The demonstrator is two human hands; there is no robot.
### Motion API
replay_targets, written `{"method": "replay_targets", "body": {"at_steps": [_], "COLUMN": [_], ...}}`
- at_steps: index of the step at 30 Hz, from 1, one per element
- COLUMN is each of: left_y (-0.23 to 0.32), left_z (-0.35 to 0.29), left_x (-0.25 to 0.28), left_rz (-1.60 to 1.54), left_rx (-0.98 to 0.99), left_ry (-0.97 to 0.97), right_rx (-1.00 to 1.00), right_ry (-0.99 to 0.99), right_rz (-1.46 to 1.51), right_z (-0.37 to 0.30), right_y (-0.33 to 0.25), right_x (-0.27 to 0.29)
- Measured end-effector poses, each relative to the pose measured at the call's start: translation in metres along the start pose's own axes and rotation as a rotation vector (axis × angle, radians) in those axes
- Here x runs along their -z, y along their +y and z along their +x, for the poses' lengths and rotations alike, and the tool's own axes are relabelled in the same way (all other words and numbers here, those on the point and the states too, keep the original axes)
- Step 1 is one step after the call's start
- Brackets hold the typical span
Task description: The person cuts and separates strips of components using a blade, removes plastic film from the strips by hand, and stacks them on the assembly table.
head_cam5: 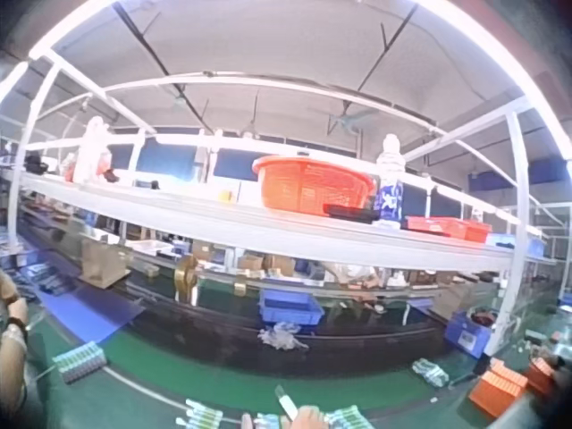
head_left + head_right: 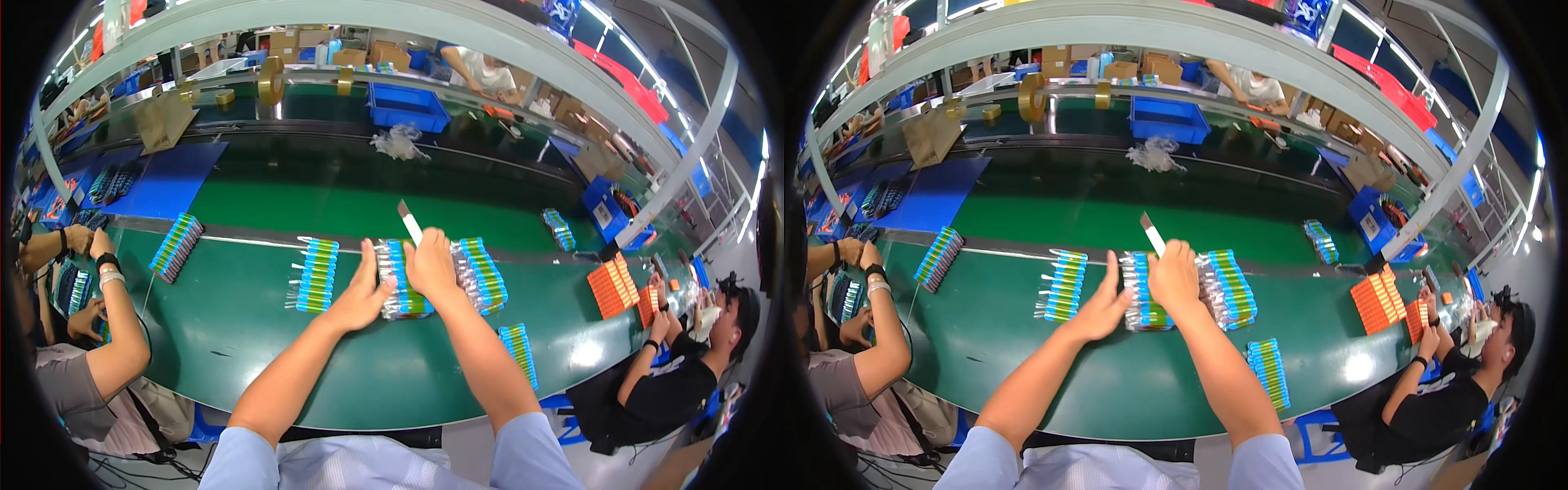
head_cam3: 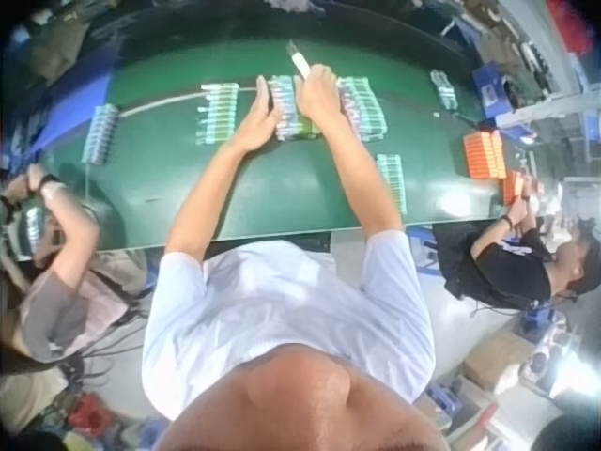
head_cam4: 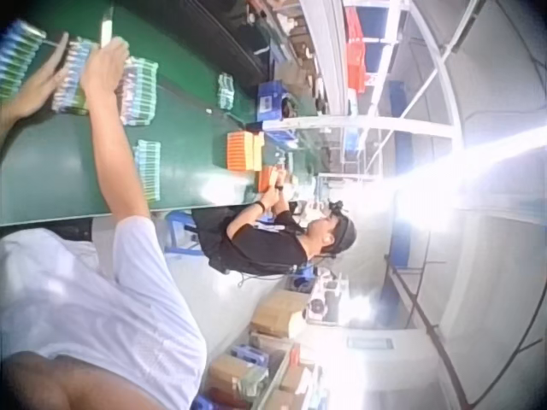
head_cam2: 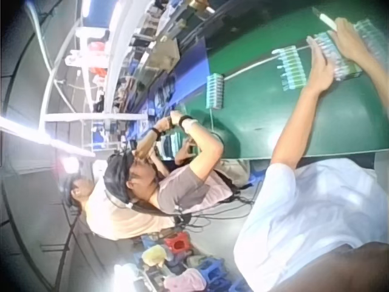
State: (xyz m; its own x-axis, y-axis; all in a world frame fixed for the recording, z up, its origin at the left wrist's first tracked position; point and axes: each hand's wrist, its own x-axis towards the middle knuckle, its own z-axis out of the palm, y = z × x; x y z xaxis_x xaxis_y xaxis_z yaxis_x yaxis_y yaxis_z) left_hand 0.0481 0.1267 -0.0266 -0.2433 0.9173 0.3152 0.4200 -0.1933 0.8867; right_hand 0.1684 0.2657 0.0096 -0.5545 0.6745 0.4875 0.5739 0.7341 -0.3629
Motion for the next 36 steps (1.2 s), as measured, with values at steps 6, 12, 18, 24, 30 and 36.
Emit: {"method": "replay_targets", "body": {"at_steps": [6, 12, 18, 24, 30, 36], "left_y": [0.078, 0.014, 0.083, 0.085, 0.085, 0.086], "left_z": [-0.016, -0.072, -0.128, -0.173, -0.183, -0.183], "left_x": [0.098, 0.120, 0.083, 0.071, 0.062, 0.059], "left_rz": [0.482, 0.953, 0.926, 0.847, 0.679, 0.660], "left_rx": [0.041, 0.039, -0.111, -0.116, -0.043, 0.003], "left_ry": [0.054, -0.212, -0.237, -0.276, -0.143, -0.136], "right_rx": [0.015, -0.399, -0.781, -0.663, -0.742, -0.674], "right_ry": [0.233, 0.303, -0.142, -0.006, -0.045, 0.039], "right_rz": [0.617, 0.420, -0.032, 0.149, 0.011, -0.017], "right_z": [-0.028, -0.106, -0.193, -0.216, -0.192, -0.180], "right_y": [-0.045, 0.062, 0.114, 0.156, 0.140, 0.131], "right_x": [0.130, 0.198, 0.206, 0.191, 0.209, 0.215]}}
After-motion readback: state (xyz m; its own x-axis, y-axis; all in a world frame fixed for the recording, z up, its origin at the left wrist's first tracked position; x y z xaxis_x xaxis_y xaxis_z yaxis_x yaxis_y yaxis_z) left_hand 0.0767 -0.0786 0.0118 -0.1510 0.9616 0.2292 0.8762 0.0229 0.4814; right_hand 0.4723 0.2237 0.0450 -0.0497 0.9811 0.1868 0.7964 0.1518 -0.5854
